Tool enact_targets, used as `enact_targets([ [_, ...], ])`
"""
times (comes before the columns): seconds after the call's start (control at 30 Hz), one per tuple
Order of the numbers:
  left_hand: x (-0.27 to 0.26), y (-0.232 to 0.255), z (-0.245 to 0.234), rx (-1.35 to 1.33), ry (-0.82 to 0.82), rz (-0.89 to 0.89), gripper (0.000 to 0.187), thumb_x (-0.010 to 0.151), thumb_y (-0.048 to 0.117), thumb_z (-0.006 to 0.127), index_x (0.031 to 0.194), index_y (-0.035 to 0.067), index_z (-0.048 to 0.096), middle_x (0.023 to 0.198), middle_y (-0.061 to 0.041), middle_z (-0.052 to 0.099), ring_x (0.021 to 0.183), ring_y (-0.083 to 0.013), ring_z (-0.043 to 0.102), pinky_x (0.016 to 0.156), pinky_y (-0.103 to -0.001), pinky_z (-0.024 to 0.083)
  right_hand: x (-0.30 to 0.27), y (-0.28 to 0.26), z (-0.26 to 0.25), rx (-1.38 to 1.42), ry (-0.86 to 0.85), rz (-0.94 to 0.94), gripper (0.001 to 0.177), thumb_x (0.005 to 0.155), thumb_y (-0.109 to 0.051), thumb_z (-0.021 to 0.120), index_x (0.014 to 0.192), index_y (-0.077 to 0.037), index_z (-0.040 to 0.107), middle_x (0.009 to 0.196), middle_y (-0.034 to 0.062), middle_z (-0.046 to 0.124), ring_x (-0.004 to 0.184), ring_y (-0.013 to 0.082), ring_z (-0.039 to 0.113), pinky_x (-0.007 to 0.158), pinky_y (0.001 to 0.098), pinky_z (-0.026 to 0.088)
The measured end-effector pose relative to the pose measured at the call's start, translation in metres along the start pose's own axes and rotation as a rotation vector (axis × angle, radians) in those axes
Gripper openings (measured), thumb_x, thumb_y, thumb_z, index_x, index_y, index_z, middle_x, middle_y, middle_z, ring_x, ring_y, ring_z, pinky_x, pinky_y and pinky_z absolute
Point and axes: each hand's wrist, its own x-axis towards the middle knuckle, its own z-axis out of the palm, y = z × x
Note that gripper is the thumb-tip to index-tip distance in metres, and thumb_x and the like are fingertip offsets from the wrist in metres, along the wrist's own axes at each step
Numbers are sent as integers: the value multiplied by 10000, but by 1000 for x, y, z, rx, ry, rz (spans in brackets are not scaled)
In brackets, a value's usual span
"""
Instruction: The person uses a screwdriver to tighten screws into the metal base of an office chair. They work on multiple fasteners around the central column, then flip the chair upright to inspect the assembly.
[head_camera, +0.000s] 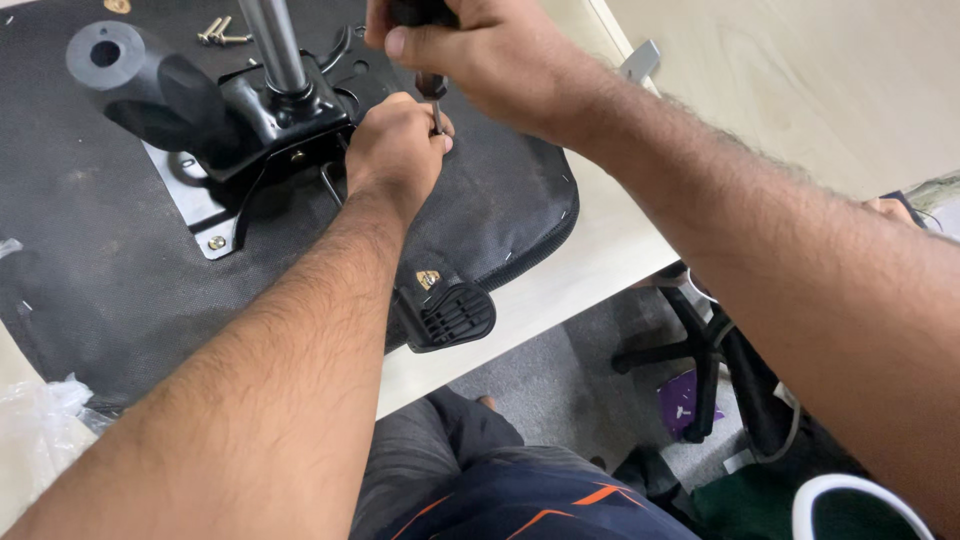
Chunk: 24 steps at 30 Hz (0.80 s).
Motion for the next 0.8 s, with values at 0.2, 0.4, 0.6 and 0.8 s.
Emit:
enact_targets([
  [0.2, 1, -3, 1, 62, 10, 35, 110, 966, 266, 693, 983, 182, 763, 1125, -32, 650, 1049, -207, 679, 896, -366, 580, -10, -4, 1, 158, 182, 204, 197, 966, -154, 553, 1092, -74, 681, 1048, 32, 716, 1071, 136, 686, 977, 342, 566],
  [0.4, 2, -5, 3, 62, 39, 72, 102, 959, 263, 701, 962, 181, 761, 1105, -30, 658, 1056, -213, 673, 902, -372, 573, -11, 2, -1, 301, 228, 61, 128, 898, -102, 596, 1004, -34, 618, 988, 68, 681, 1003, 172, 702, 977, 349, 595],
  [0.6, 2, -1, 4, 65, 21, 30, 174, 987, 300, 667, 930, 163, 759, 1098, -22, 651, 1013, -197, 680, 875, -360, 583, -5, 6, 25, 479, 315, 328, 243, 987, -256, 578, 812, -95, 627, 665, 6, 564, 613, 132, 545, 598, 319, 473],
  [0.8, -1, 1, 4, 86, 31, 85, 172, 1008, 276, 655, 957, 143, 750, 1076, -34, 655, 985, -182, 685, 831, -335, 606, 5, 57, 14, 638, 421, 271, 335, 1050, -259, 544, 759, -96, 577, 619, 47, 544, 588, 178, 542, 653, 349, 513],
])
